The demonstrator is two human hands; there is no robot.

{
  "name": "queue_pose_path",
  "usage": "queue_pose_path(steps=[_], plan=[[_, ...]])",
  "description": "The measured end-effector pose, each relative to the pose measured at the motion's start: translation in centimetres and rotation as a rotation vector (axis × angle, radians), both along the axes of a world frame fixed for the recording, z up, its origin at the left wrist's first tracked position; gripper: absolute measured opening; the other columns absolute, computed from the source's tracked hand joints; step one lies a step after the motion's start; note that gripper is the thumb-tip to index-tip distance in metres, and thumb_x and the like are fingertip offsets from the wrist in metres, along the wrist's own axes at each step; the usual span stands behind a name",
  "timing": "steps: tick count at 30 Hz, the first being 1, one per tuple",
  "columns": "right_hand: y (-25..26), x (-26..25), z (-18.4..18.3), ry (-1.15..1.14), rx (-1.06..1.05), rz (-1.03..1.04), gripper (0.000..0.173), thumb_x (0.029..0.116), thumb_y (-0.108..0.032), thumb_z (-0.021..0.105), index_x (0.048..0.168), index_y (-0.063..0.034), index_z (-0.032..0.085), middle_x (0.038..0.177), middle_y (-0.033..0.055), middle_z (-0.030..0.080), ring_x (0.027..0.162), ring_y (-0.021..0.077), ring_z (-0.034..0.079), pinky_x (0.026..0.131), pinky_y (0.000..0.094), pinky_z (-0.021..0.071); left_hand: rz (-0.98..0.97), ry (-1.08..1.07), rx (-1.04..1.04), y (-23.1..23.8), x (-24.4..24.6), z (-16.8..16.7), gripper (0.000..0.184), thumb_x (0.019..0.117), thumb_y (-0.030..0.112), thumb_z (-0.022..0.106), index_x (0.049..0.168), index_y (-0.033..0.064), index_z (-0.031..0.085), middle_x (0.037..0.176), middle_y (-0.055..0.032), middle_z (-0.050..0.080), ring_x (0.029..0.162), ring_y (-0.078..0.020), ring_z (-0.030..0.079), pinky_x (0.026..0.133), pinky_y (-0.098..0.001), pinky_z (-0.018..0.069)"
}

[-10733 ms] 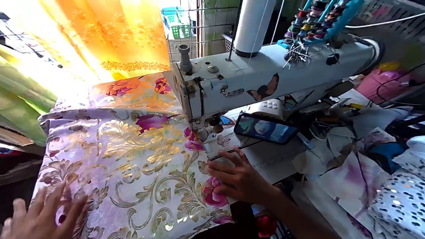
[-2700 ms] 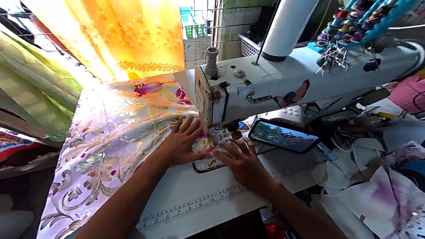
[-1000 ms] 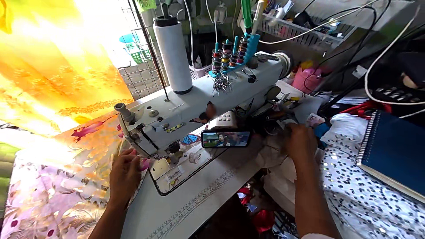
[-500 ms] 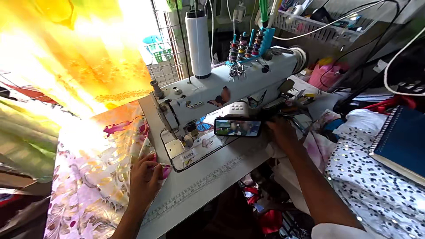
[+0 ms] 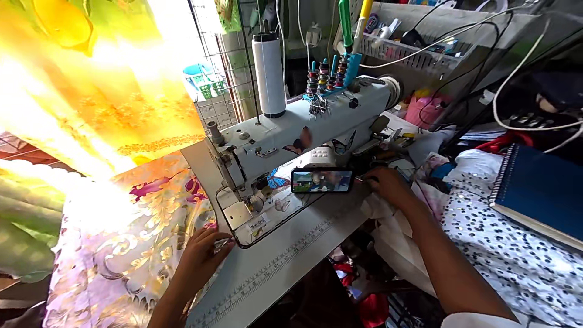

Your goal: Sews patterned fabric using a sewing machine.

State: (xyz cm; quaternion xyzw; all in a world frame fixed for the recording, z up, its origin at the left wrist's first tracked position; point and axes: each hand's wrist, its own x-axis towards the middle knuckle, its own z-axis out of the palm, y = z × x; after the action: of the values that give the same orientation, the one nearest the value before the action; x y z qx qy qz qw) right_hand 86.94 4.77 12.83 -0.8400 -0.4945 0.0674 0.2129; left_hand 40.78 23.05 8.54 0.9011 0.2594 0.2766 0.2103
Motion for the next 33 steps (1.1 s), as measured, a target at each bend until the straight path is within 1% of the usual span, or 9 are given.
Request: queue_pose_path(steps=[2,5,8,14,18,25,28,30,33], plan=[[-0.2,0.3,0.1,0.017,0.017,0.008,0.014,0.098,-0.002,0.065,0.106,0.0047,0.074,0.111,0.0272,0.069,0.107,0.0448,0.065,0.097,0.0628,0.0477,0.019,-0.048,-0.011,-0.3,0.0,-0.6,0.035,0.0961,0.039,0.063,0.099,0.0069,0.077,0.096,-0.0078,0.07,0.095,-0.0231,0.064,0.093,-0.0494,0.0486],[0.2,0.6,0.2,0.042,-0.021,-0.015,0.015,0.0989,-0.005,0.064,0.105,0.0053,0.073,0.106,0.0279,0.07,0.103,0.0464,0.066,0.093,0.0665,0.0474,0.006,-0.103,0.022,-0.3,0.1,-1.5,0.032,0.0965,0.036,0.062,0.096,0.0081,0.077,0.096,-0.0056,0.072,0.097,-0.02,0.065,0.103,-0.0524,0.0442],[0.3,0.7,0.3,0.052,-0.04,-0.051,0.016,0.0998,-0.005,0.064,0.108,0.0045,0.073,0.105,0.0273,0.07,0.101,0.0459,0.066,0.092,0.0656,0.0477,0.0,-0.102,0.036,-0.3,0.3,-1.8,0.031,0.0973,0.036,0.061,0.097,0.0088,0.077,0.097,-0.0044,0.072,0.099,-0.0194,0.066,0.107,-0.0541,0.041],[1.0,0.6,0.5,-0.001,-0.135,-0.034,0.025,0.0999,-0.005,0.061,0.123,0.0015,0.066,0.107,0.0299,0.068,0.101,0.0512,0.065,0.088,0.0701,0.0474,-0.003,-0.112,0.038,-0.4,0.1,-1.8,0.03,0.0987,0.035,0.06,0.098,0.0098,0.076,0.098,-0.0032,0.072,0.1,-0.0166,0.065,0.109,-0.0506,0.0405],[1.3,0.4,0.9,-0.047,-0.159,-0.03,0.022,0.1006,-0.002,0.059,0.121,0.0022,0.066,0.11,0.0288,0.068,0.104,0.0495,0.065,0.09,0.0689,0.0477,-0.001,-0.12,0.039,-0.4,0.1,-1.9,0.03,0.0988,0.036,0.06,0.098,0.0104,0.076,0.099,-0.0028,0.072,0.101,-0.0159,0.066,0.11,-0.0493,0.0399],[1.9,-0.4,-0.2,-0.223,-0.216,-0.096,0.027,0.0952,-0.002,0.067,0.122,0.0015,0.064,0.115,0.0299,0.065,0.104,0.0527,0.064,0.082,0.07,0.05,0.011,-0.121,0.027,-0.4,0.1,-1.8,0.03,0.0987,0.036,0.059,0.097,0.0101,0.075,0.096,-0.0016,0.071,0.098,-0.0141,0.065,0.109,-0.0474,0.0408],[1.2,-0.9,-0.3,-0.191,-0.162,-0.044,0.022,0.1007,-0.008,0.062,0.118,0.0045,0.066,0.113,0.0307,0.066,0.108,0.052,0.063,0.087,0.0697,0.0486,0.017,-0.129,-0.006,-0.4,0.0,-1.8,0.028,0.099,0.035,0.058,0.097,0.0099,0.071,0.092,0.0001,0.068,0.094,-0.0104,0.063,0.109,-0.0445,0.0411],[0.4,-0.9,-0.9,-0.174,-0.096,0.005,0.027,0.1041,-0.018,0.06,0.115,0.0052,0.068,0.112,0.0297,0.067,0.111,0.0499,0.062,0.093,0.0673,0.0477,0.026,-0.125,-0.031,-0.4,0.0,-1.9,0.027,0.0992,0.035,0.057,0.098,0.0109,0.07,0.091,0.0014,0.067,0.095,-0.0096,0.062,0.108,-0.0445,0.0411],[-0.4,-0.8,-1.6,-0.195,-0.045,0.016,0.029,0.0994,-0.02,0.068,0.111,0.0061,0.07,0.112,0.0296,0.067,0.111,0.0502,0.062,0.093,0.0671,0.0481,0.033,-0.111,-0.02,-0.5,0.0,-1.8,0.026,0.0972,0.034,0.059,0.098,0.01,0.07,0.091,-0.0004,0.068,0.097,-0.0129,0.063,0.108,-0.0471,0.0413]])
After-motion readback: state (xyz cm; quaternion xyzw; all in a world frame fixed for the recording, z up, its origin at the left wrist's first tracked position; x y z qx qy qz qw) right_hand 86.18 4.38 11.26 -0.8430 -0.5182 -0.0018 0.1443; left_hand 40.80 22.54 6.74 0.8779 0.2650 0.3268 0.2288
